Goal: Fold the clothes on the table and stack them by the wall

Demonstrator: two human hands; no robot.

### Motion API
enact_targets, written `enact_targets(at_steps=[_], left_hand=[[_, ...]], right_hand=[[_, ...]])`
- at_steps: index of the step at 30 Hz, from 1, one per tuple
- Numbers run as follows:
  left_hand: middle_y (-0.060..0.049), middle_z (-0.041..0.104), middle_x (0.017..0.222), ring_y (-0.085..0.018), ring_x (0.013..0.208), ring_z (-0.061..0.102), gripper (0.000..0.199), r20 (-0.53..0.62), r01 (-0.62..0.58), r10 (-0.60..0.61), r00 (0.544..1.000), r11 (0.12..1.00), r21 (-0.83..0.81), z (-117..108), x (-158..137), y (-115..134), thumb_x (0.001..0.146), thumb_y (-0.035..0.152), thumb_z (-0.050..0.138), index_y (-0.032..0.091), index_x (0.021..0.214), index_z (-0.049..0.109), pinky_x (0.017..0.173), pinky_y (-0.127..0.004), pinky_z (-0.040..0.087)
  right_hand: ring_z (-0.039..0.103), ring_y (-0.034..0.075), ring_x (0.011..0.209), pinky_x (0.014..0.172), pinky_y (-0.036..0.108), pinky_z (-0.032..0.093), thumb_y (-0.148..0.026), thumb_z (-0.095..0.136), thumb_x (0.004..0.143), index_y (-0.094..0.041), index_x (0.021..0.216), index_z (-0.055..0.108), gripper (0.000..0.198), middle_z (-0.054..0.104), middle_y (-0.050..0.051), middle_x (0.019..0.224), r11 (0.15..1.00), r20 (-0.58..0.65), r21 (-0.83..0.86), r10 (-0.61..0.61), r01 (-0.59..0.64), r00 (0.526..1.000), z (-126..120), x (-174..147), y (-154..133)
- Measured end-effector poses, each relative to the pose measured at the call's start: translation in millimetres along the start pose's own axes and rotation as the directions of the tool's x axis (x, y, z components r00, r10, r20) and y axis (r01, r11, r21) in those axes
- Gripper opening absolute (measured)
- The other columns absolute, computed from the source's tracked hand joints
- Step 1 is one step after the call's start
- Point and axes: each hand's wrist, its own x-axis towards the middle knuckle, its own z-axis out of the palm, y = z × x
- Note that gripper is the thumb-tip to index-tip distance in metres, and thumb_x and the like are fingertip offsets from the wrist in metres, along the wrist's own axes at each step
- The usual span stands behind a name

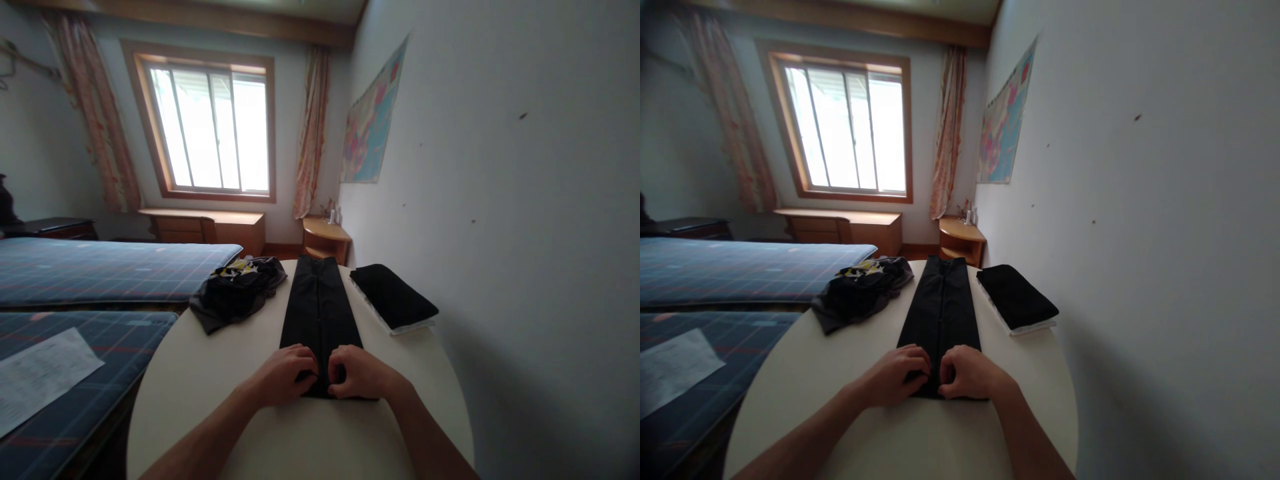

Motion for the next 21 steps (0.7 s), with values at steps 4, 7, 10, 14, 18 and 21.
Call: enact_targets(at_steps=[4,7,10,14,18,21], left_hand=[[-0.001,0.07,0.1,-0.016,0.093,0.063,0.016,-0.076,-0.001,0.001,0.997,1.0,0.0,6.3,1.8,-2.1,0.089,0.021,0.056,0.025,0.097,0.07,0.084,-0.026,0.047],[0.0,0.071,0.1,-0.016,0.093,0.063,0.014,-0.012,-0.02,0.02,1.0,1.0,-0.004,7.6,0.8,-1.8,0.087,0.021,0.06,0.026,0.096,0.071,0.084,-0.025,0.047],[0.0,0.072,0.1,-0.017,0.093,0.065,0.013,0.077,-0.037,0.039,0.996,0.999,-0.035,4.6,-1.3,-1.9,0.084,0.023,0.066,0.026,0.095,0.072,0.084,-0.025,0.048],[-0.002,0.072,0.102,-0.018,0.094,0.066,0.02,0.108,-0.055,0.07,0.992,0.989,-0.134,-2.6,-3.5,-5.0,0.077,0.024,0.071,0.024,0.098,0.072,0.085,-0.025,0.049],[-0.003,0.071,0.1,-0.017,0.089,0.066,0.017,0.107,-0.036,0.061,0.992,0.974,-0.225,-9.6,-5.9,-10.4,0.078,0.028,0.071,0.022,0.093,0.072,0.082,-0.024,0.05],[-0.003,0.069,0.099,-0.017,0.09,0.064,0.019,0.085,0.012,0.005,0.996,0.981,-0.195,-13.9,-8.9,-15.3,0.074,0.032,0.075,0.023,0.091,0.072,0.083,-0.025,0.05]], right_hand=[[0.058,0.012,0.07,0.064,0.021,0.041,-0.026,0.072,0.068,-0.019,0.073,0.069,0.009,0.067,-0.003,0.077,0.998,0.035,0.05,0.028,-0.03,0.999,-1.2,-1.4,1.0],[0.056,0.011,0.066,0.059,0.02,0.039,-0.032,0.077,0.066,-0.019,0.079,0.069,0.02,0.064,-0.005,0.075,0.996,0.077,0.071,0.051,-0.057,0.996,2.9,-0.1,3.8],[0.053,0.01,0.066,0.056,0.02,0.036,-0.039,0.083,0.059,-0.021,0.09,0.068,0.039,0.062,-0.006,0.077,0.996,0.054,0.062,0.054,-0.057,0.997,7.7,2.3,4.1],[0.053,0.011,0.068,0.057,0.02,0.036,-0.041,0.084,0.058,-0.023,0.093,0.069,0.043,0.062,-0.005,0.082,1.0,0.024,0.01,-0.002,0.002,1.0,12.8,6.2,1.8],[0.055,0.011,0.069,0.059,0.02,0.038,-0.04,0.082,0.064,-0.024,0.091,0.073,0.032,0.062,-0.004,0.083,0.999,0.04,-0.002,-0.043,0.044,0.998,15.3,8.2,2.5],[0.055,0.01,0.068,0.06,0.019,0.039,-0.035,0.08,0.068,-0.024,0.086,0.074,0.022,0.062,-0.003,0.082,0.998,0.032,0.015,-0.061,0.061,0.998,14.5,7.6,3.8]])
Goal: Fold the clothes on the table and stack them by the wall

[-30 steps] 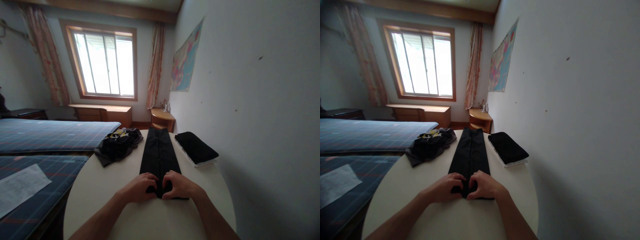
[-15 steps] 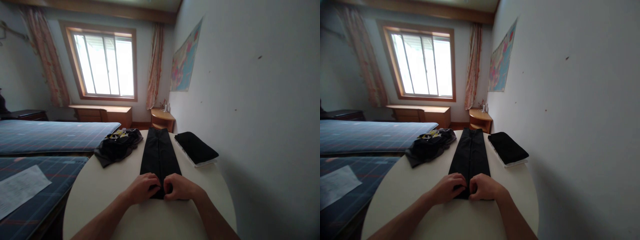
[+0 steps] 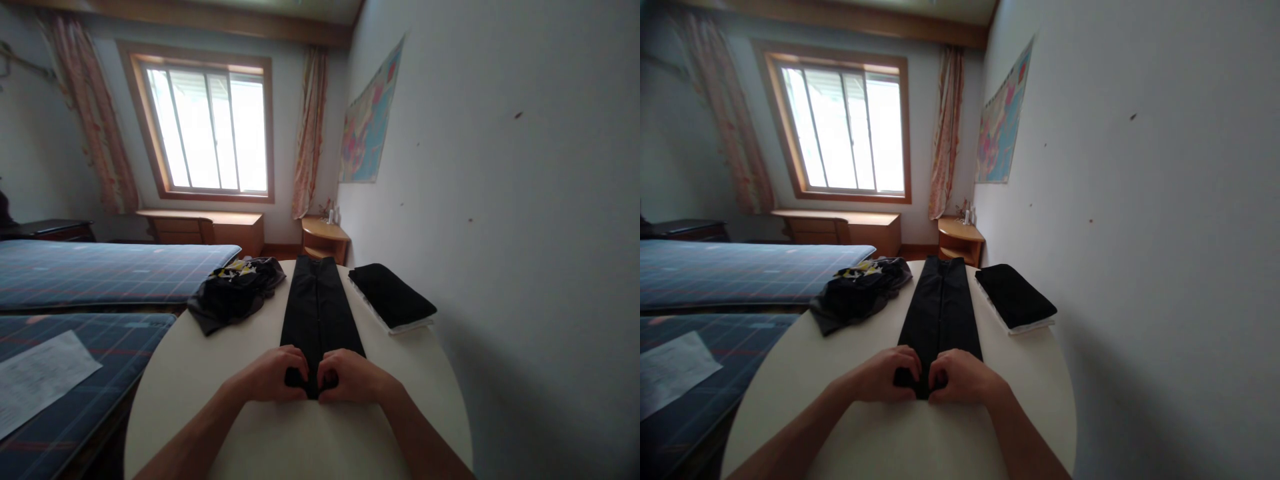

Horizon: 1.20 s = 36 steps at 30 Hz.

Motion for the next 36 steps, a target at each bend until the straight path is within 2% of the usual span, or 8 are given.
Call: enact_targets(at_steps=[4,8,15,22,25,30,33,36], left_hand=[[-0.003,0.068,0.103,-0.019,0.097,0.062,0.029,0.029,0.052,-0.053,0.998,0.998,0.036,-3.9,-3.6,-4.0,0.067,0.033,0.081,0.024,0.093,0.072,0.089,-0.027,0.048],[-0.002,0.066,0.107,-0.02,0.098,0.061,0.031,0.058,0.079,-0.084,0.995,0.993,0.091,-3.5,-4.6,-1.8,0.063,0.031,0.083,0.025,0.091,0.073,0.088,-0.026,0.048],[0.001,0.069,0.094,-0.017,0.088,0.062,0.022,0.052,0.047,-0.064,0.997,0.957,0.287,0.3,-0.4,9.9,0.069,0.014,0.062,0.026,0.085,0.069,0.081,-0.025,0.046],[-0.001,0.07,0.088,-0.02,0.082,0.066,0.019,-0.062,0.233,-0.228,0.972,0.883,0.407,3.8,2.7,8.9,0.079,0.023,0.055,0.026,0.094,0.066,0.073,-0.028,0.046],[-0.001,0.07,0.094,-0.021,0.087,0.066,0.022,-0.041,0.215,-0.215,0.976,0.903,0.373,-0.7,0.5,7.1,0.08,0.027,0.059,0.028,0.101,0.066,0.078,-0.029,0.047],[-0.005,0.066,0.118,-0.024,0.108,0.061,0.055,-0.013,0.142,-0.142,0.99,0.966,0.217,-12.7,-5.9,-1.1,0.066,0.034,0.077,0.026,0.118,0.062,0.094,-0.031,0.046],[-0.006,0.066,0.12,-0.022,0.108,0.061,0.04,-0.088,0.178,-0.165,0.982,0.968,0.175,-15.1,-7.8,-9.6,0.078,0.028,0.065,0.026,0.119,0.063,0.094,-0.031,0.046],[-0.004,0.072,0.108,-0.02,0.097,0.065,0.027,-0.147,0.236,-0.217,0.965,0.964,0.123,-13.0,-6.5,-17.6,0.089,0.034,0.056,0.025,0.111,0.068,0.087,-0.028,0.047]], right_hand=[[0.056,0.01,0.068,0.06,0.019,0.039,-0.032,0.077,0.07,-0.021,0.077,0.073,0.013,0.062,-0.003,0.078,1.0,-0.013,-0.001,0.007,-0.007,1.0,-2.7,-2.1,-1.3],[0.056,0.01,0.07,0.062,0.019,0.04,-0.03,0.078,0.066,-0.023,0.082,0.074,0.018,0.064,-0.003,0.087,0.999,0.007,-0.019,0.05,-0.05,0.999,-4.7,-3.7,-5.4],[0.059,0.013,0.075,0.066,0.022,0.04,-0.031,0.074,0.066,-0.024,0.087,0.073,0.022,0.066,-0.001,0.09,0.981,-0.025,-0.189,0.045,-0.049,0.999,-2.9,-3.7,-17.0],[0.064,0.019,0.083,0.07,0.025,0.042,-0.025,0.068,0.067,-0.021,0.095,0.07,0.028,0.069,0.003,0.095,0.955,-0.056,-0.289,0.053,-0.067,0.997,2.0,1.0,-21.5],[0.066,0.019,0.087,0.075,0.024,0.043,-0.02,0.061,0.073,-0.02,0.097,0.072,0.026,0.071,0.004,0.096,0.973,-0.093,-0.22,0.045,-0.065,0.995,0.2,2.2,-15.7],[0.067,0.02,0.092,0.08,0.025,0.045,-0.027,0.052,0.088,-0.02,0.101,0.072,0.024,0.073,0.006,0.1,0.997,-0.192,-0.03,0.065,-0.073,0.979,-3.8,1.6,-4.0],[0.067,0.021,0.094,0.081,0.027,0.047,-0.03,0.051,0.091,-0.02,0.103,0.071,0.025,0.073,0.006,0.102,0.996,-0.221,0.02,0.089,-0.087,0.971,-3.7,2.4,-0.5],[0.066,0.022,0.097,0.085,0.029,0.047,-0.032,0.053,0.09,-0.02,0.107,0.07,0.026,0.072,0.006,0.105,0.995,-0.203,0.04,0.093,-0.087,0.975,-5.8,1.0,-0.1]])
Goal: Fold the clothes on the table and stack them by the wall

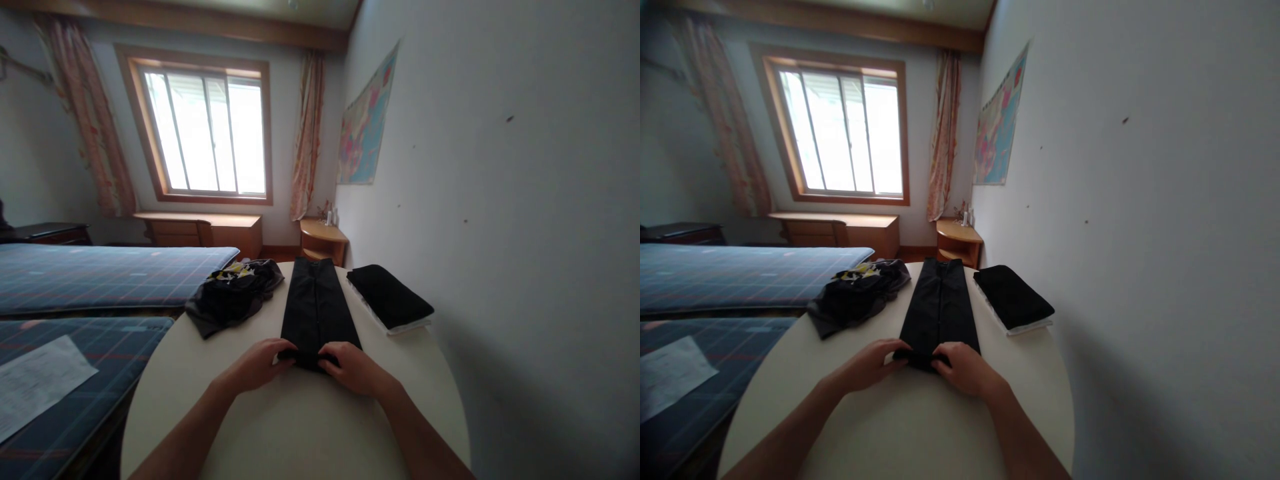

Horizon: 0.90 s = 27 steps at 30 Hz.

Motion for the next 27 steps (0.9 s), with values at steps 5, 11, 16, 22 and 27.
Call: enact_targets(at_steps=[5,11,16,22,27], left_hand=[[-0.002,0.075,0.09,-0.017,0.076,0.066,0.029,0.016,0.068,-0.068,0.998,0.998,-0.015,4.6,5.0,-7.2,0.093,0.041,0.049,0.023,0.102,0.07,0.073,-0.025,0.047],[-0.004,0.074,0.097,-0.019,0.084,0.066,0.036,0.001,0.1,-0.1,0.995,0.994,-0.042,4.3,5.7,-14.2,0.093,0.043,0.046,0.023,0.115,0.066,0.078,-0.027,0.047],[-0.003,0.073,0.094,-0.019,0.082,0.065,0.039,0.044,0.091,-0.089,0.995,0.993,-0.069,0.3,3.3,-11.9,0.094,0.041,0.044,0.024,0.122,0.064,0.078,-0.027,0.047],[-0.003,0.071,0.095,-0.019,0.086,0.063,0.038,0.108,0.111,-0.097,0.989,0.985,-0.131,-14.4,-6.9,1.7,0.094,0.044,0.045,0.023,0.117,0.066,0.079,-0.027,0.047],[0.001,0.063,0.075,-0.014,0.06,0.058,0.05,0.344,0.3,-0.196,0.918,0.911,-0.281,-28.5,-22.2,12.9,0.088,0.059,0.049,0.021,0.117,0.064,0.055,-0.023,0.047]], right_hand=[[0.056,0.027,0.117,0.102,0.036,0.043,-0.03,0.076,0.065,-0.02,0.134,0.056,0.072,0.06,0.01,0.128,0.996,0.121,-0.063,0.069,-0.062,0.99,-18.9,-17.9,2.0],[0.044,0.026,0.135,0.115,0.04,0.032,-0.021,0.062,0.075,-0.023,0.132,0.061,0.057,0.048,0.01,0.146,0.988,0.088,-0.131,0.088,-0.076,0.992,-25.2,-56.8,30.7],[0.037,0.025,0.141,0.117,0.043,0.03,-0.027,0.051,0.09,-0.023,0.13,0.063,0.042,0.048,0.007,0.148,0.993,0.029,-0.117,0.026,-0.023,0.999,-13.8,-70.2,52.5],[0.06,0.026,0.114,0.101,0.038,0.043,-0.038,0.048,0.095,-0.021,0.114,0.069,0.033,0.069,0.009,0.119,0.995,0.014,-0.098,0.037,-0.036,0.999,-20.6,-79.5,30.4],[0.059,0.018,0.075,0.068,0.028,0.044,-0.045,0.045,0.096,-0.023,0.101,0.062,0.029,0.066,0.001,0.083,0.984,0.079,0.054,0.167,-0.172,0.983,-34.3,-90.0,5.6]])
